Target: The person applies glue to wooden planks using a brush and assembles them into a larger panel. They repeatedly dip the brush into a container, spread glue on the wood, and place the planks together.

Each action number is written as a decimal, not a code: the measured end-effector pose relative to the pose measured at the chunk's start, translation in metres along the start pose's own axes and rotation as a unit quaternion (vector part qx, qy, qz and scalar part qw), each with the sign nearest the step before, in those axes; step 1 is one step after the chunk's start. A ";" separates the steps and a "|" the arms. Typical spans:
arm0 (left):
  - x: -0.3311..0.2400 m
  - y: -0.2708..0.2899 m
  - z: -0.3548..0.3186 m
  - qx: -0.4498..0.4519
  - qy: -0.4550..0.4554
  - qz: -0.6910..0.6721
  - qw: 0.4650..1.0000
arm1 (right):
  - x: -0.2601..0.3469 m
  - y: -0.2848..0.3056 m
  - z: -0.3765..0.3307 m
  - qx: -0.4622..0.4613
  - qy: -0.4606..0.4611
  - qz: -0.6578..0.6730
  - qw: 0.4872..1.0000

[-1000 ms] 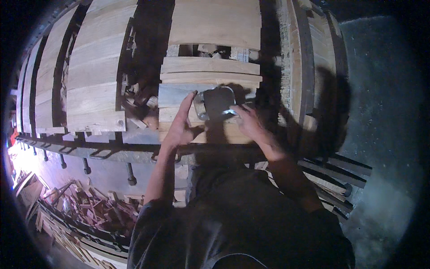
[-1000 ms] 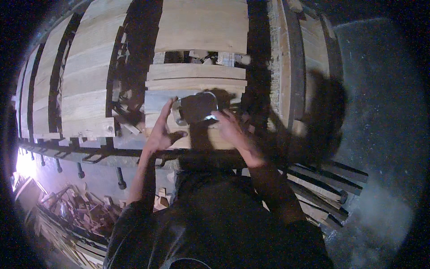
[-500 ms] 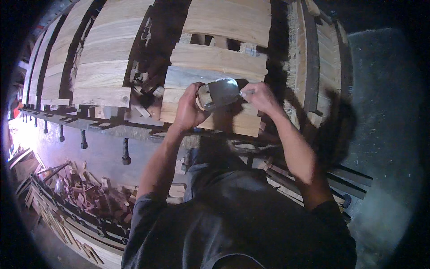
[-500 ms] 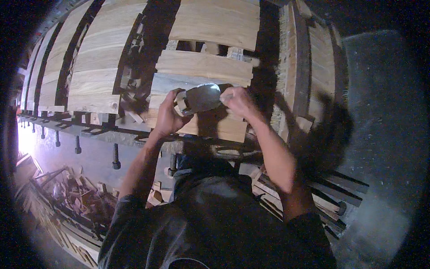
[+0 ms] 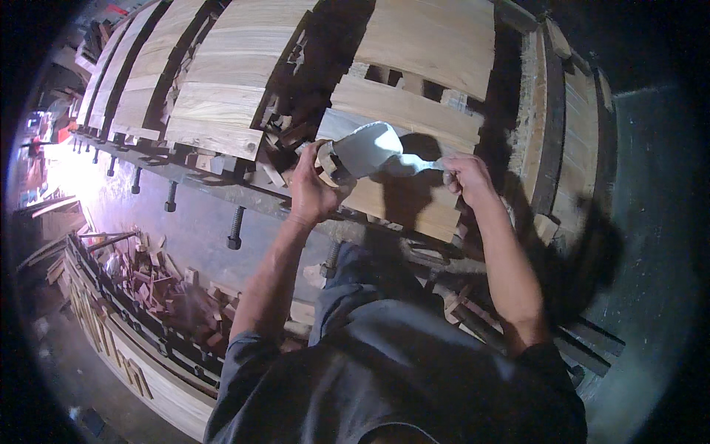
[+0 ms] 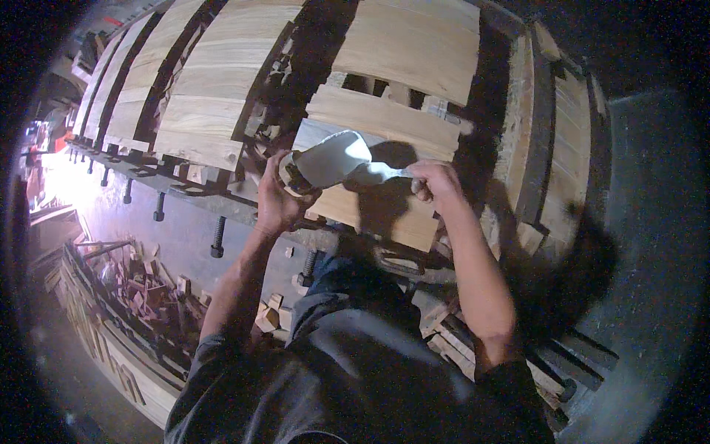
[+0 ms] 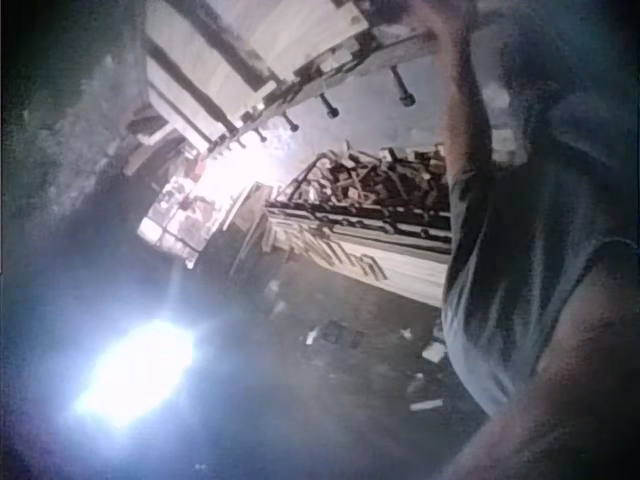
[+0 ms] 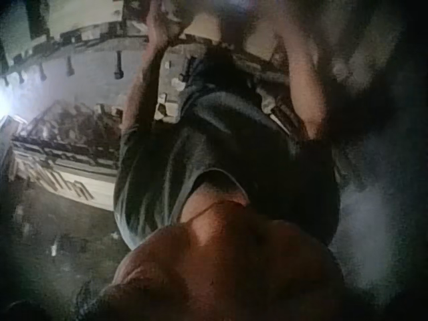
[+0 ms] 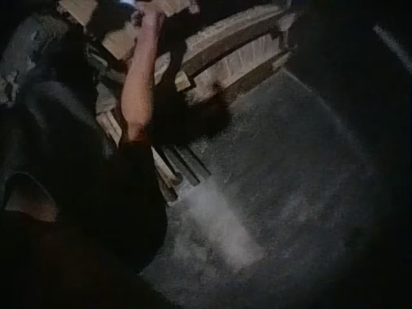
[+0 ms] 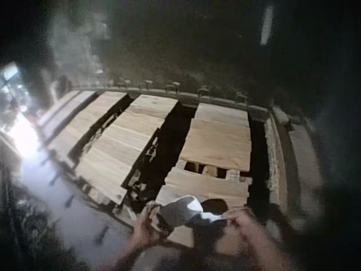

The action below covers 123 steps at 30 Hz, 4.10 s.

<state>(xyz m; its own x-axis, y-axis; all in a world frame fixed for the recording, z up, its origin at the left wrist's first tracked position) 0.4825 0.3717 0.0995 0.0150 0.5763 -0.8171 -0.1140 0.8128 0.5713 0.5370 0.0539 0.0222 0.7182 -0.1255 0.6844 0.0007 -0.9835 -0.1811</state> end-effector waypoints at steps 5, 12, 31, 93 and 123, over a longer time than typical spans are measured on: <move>0.024 0.025 0.023 -0.041 0.060 -0.133 0.988 | 0.006 -0.012 0.016 0.024 -0.031 0.107 0.993; 0.065 0.095 0.067 -0.109 0.080 -0.062 0.989 | 0.039 -0.093 0.063 0.059 0.048 0.140 0.987; 0.319 0.236 0.095 -0.244 0.141 0.027 0.959 | 0.085 -0.185 0.115 -0.177 0.277 -0.399 0.856; 0.171 -0.094 0.161 -0.069 -0.045 0.001 0.997 | 0.073 -0.155 0.081 -0.203 0.284 -0.321 0.881; 0.180 -0.038 0.098 -0.057 0.021 -0.170 0.984 | 0.066 0.101 0.017 -0.477 0.273 -0.486 0.679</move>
<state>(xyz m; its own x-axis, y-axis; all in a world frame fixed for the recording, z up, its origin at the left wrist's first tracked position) 0.5870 0.4530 -0.0613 0.0299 0.2671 -0.9632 -0.2198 0.9418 0.2543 0.5960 -0.0514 0.0374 0.3348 0.8708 0.3601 -0.3487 -0.2405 0.9059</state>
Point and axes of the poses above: each hand's wrist, its own z-axis towards the middle knuckle, its own y-axis out of the back of the hand, x = y × z, the point moved 6 cm from there along z, towards the middle knuckle, and after that the axes turned 6 degrees about z, right-handed, at the moved point
